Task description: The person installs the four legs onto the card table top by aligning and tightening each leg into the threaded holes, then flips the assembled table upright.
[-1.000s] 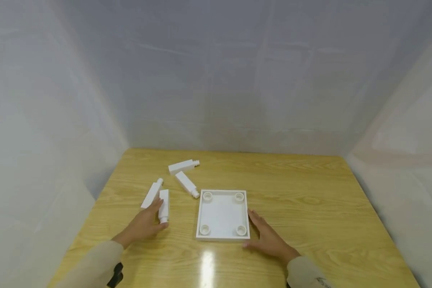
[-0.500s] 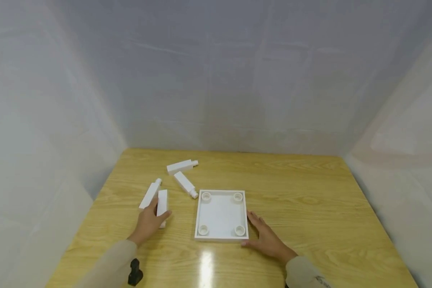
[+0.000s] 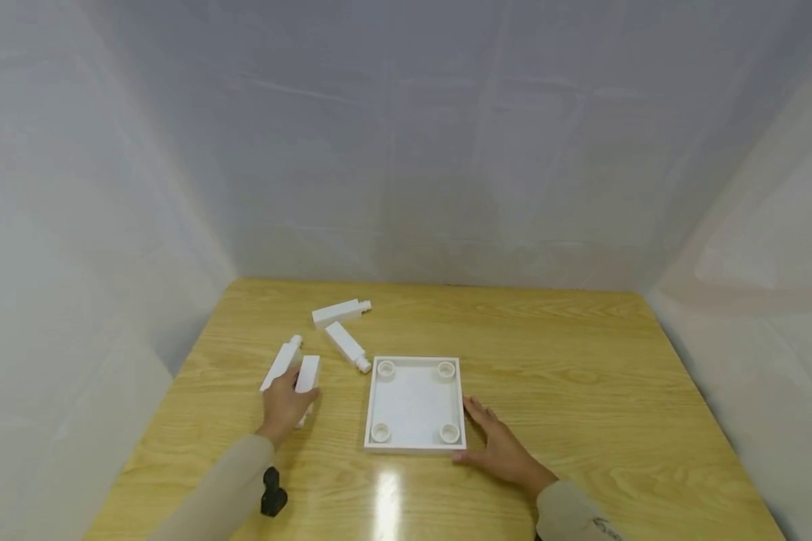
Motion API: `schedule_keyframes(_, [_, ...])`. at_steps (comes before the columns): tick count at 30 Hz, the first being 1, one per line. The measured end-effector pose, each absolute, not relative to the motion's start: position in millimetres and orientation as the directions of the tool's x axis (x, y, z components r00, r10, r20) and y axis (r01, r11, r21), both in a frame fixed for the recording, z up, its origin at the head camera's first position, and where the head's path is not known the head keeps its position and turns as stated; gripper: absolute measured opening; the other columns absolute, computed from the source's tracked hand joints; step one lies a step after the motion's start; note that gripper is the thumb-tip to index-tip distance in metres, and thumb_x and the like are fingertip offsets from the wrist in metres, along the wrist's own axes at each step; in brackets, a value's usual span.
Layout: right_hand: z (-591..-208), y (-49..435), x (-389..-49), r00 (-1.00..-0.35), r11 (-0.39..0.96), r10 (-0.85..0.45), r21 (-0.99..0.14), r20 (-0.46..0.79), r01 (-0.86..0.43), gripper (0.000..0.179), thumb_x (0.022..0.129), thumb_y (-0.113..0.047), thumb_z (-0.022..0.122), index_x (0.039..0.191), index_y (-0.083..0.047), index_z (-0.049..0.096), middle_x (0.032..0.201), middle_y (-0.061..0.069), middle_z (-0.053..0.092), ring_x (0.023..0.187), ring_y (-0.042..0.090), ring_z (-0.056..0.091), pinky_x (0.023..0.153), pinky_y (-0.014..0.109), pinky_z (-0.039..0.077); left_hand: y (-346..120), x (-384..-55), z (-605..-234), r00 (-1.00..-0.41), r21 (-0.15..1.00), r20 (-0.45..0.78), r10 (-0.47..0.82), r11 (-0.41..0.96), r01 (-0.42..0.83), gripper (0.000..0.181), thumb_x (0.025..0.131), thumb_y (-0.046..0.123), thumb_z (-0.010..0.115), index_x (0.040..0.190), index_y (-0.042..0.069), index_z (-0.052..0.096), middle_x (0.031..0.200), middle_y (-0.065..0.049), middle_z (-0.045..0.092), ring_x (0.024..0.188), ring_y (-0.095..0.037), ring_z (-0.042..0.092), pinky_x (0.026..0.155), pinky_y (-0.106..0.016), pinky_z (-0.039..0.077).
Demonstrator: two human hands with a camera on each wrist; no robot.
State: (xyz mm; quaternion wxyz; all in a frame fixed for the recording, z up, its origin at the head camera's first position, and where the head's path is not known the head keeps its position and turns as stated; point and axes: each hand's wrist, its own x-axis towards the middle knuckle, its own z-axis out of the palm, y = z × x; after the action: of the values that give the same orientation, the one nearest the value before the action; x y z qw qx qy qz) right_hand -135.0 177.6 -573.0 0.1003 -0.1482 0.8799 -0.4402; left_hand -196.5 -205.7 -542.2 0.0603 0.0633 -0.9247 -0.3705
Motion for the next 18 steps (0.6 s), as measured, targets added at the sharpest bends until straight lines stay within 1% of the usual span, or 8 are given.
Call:
schedule_keyframes(6, [-572, 177, -135, -0.937, 0.566, -0.348, -0.806, -0.041, -0.175, 0.099, 0.074, -0.042, 0.081, 0.151, -0.01, 0.029, 0.154, 0.02, 0.024, 0.138, 0.053, 0.016, 0.109, 0.069, 0.015, -207, -199, -538, -0.98, 0.696, 0.041, -0.194, 0.709, -0.111, 0.054, 0.078, 0.007, 0.072, 0.125, -0.013, 0.054, 0.118, -0.031, 0.06, 0.111, -0.045, 0.057, 0.093, -0.054, 0.049])
schedule_keyframes(11, [-574, 176, -135, -0.937, 0.569, -0.348, -0.802, -0.034, -0.182, 0.099, 0.074, -0.043, 0.08, 0.151, -0.011, 0.028, 0.154, 0.021, 0.024, 0.139, 0.051, 0.017, 0.109, 0.068, 0.015, -209, -199, -534, -0.968, 0.749, -0.059, -0.244, 0.631, -0.204, 0.057, 0.084, 0.009, 0.067, 0.132, -0.013, 0.048, 0.125, -0.031, 0.054, 0.117, -0.043, 0.054, 0.096, -0.05, 0.048])
schedule_keyframes(15, [-575, 176, -135, -0.938, 0.566, -0.346, -0.803, -0.027, -0.186, 0.099, 0.074, -0.043, 0.08, 0.151, -0.01, 0.028, 0.154, 0.022, 0.025, 0.139, 0.05, 0.017, 0.11, 0.067, 0.015, -212, -198, -530, -0.954, 0.799, -0.14, -0.267, 0.539, -0.268, 0.056, 0.088, 0.012, 0.065, 0.136, -0.01, 0.045, 0.131, -0.029, 0.051, 0.122, -0.041, 0.05, 0.098, -0.048, 0.047])
schedule_keyframes(18, [-575, 177, -134, -0.939, 0.569, -0.343, -0.802, -0.029, -0.183, 0.099, 0.074, -0.043, 0.08, 0.151, -0.01, 0.028, 0.154, 0.021, 0.025, 0.14, 0.049, 0.017, 0.111, 0.066, 0.015, -213, -199, -527, -0.941, 0.849, -0.203, -0.272, 0.43, -0.307, 0.055, 0.09, 0.013, 0.064, 0.138, -0.007, 0.045, 0.136, -0.028, 0.048, 0.127, -0.038, 0.047, 0.102, -0.046, 0.045])
